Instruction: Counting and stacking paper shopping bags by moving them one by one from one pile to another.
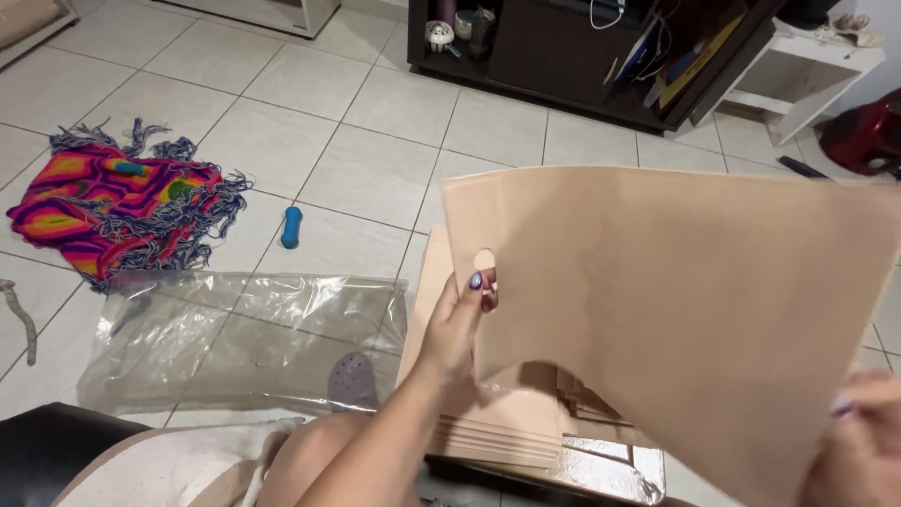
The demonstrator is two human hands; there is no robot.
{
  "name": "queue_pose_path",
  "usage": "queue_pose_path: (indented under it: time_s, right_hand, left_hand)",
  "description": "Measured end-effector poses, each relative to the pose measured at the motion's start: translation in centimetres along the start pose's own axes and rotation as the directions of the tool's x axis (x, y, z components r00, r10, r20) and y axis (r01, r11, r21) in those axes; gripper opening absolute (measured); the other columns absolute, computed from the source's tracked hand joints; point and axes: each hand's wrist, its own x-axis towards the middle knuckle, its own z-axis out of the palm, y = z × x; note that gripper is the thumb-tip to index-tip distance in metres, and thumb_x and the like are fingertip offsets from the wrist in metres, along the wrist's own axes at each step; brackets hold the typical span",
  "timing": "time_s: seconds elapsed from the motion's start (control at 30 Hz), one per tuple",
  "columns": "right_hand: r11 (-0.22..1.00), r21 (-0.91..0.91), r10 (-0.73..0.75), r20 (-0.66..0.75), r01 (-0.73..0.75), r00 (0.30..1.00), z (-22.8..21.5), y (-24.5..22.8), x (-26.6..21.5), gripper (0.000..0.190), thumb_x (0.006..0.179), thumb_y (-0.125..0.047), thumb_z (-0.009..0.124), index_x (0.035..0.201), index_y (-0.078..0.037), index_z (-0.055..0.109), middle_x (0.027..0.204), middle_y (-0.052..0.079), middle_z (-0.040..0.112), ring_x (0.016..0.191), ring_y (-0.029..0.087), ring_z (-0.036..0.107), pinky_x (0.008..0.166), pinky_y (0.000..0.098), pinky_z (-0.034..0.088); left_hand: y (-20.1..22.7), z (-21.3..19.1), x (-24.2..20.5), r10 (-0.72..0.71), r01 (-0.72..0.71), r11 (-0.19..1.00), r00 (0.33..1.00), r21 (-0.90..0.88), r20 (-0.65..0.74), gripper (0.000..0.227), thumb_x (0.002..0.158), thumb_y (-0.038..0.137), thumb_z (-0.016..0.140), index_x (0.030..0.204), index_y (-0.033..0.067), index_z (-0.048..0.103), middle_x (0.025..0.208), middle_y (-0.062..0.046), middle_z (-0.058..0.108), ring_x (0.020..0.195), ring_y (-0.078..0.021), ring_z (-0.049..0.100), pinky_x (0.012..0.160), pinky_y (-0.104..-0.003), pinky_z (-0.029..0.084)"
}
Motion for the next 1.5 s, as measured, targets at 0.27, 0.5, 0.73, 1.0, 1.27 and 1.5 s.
queue_pose_path:
  time_s: [0.27,0.5,0.73,1.0,1.27,1.5]
  right_hand:
    - [0.768,-0.221,-0.435,0.511,0.602,0.742,17.1,-9.6,-4.7,0.006,0.078,-0.011,0.065,0.076,-0.012,0.06,0.138,0.023,0.043,0.139,0.046,0.032,0.119,0.0591,0.023]
    - [0.701,-0.378,-0.302,0.612,0.605,0.731,19.8,-8.9,-5.4,0.042,0.082,-0.052,0.057,0.091,-0.012,0.053,0.15,0.014,0.034,0.145,0.043,0.016,0.112,0.072,0.002]
    - [0.77,-0.318,-0.296,0.591,0.554,0.75,17.2,-8.0,-3.2,0.056,0.08,-0.037,0.066,0.127,-0.011,0.051,0.154,0.026,0.026,0.147,0.047,0.016,0.115,0.0643,-0.001]
    - [0.672,-0.037,0.731,0.188,-0.74,0.655,16.9,-15.1,0.2,0.065,0.069,0.003,0.059,0.133,-0.003,0.052,0.117,0.018,0.067,0.101,0.029,0.062,0.083,0.0432,0.049]
    - [0.58,0.025,0.804,0.139,-0.814,0.578,18.0,-16.8,1.0,0.054,0.082,-0.002,0.051,0.136,-0.005,0.052,0.117,0.02,0.067,0.097,0.033,0.063,0.081,0.044,0.049]
    - [0.802,0.212,0.555,0.083,-0.559,0.827,15.5,-9.4,-0.6,0.027,0.089,-0.01,0.055,0.113,0.002,0.06,0.102,0.019,0.07,0.087,0.025,0.067,0.073,0.0346,0.055]
  left_hand:
    - [1.0,2.5,-8.8,0.092,-0.15,0.979,0.928,0.137,0.361,0.042,0.1,0.034,0.039,0.13,0.0054,0.035,0.119,-0.014,0.056,0.109,-0.0213,0.056,0.097,-0.036,0.045]
    - [3.4,4.7,-9.5,0.085,-0.077,0.996,0.949,-0.039,0.303,0.056,0.099,0.043,0.033,0.137,0.0022,0.039,0.138,-0.019,0.048,0.13,-0.0273,0.045,0.112,-0.037,0.032]
    - [1.3,2.9,-7.7,-0.038,0.047,0.992,0.996,-0.117,0.085,0.041,0.092,0.021,0.053,0.128,0.0005,0.051,0.126,-0.017,0.062,0.114,-0.0236,0.06,0.099,-0.033,0.046]
    - [1.2,2.5,-6.5,0.0,-0.02,0.993,0.985,0.113,0.174,0.037,0.091,0.02,0.058,0.123,0.0027,0.054,0.123,-0.01,0.064,0.113,-0.0153,0.059,0.1,-0.028,0.045]
    - [1.4,1.3,-6.6,0.147,-0.215,0.687,0.977,0.694,0.157,0.032,0.092,0.033,0.061,0.08,0.0109,0.042,0.064,0.004,0.042,0.061,-0.0067,0.038,0.057,-0.025,0.035]
    - [1.5,0.4,-6.5,0.166,-0.346,0.445,0.938,0.826,0.304,0.031,0.091,0.035,0.061,0.079,0.0112,0.045,0.047,0.002,0.034,0.043,-0.011,0.037,0.046,-0.032,0.034]
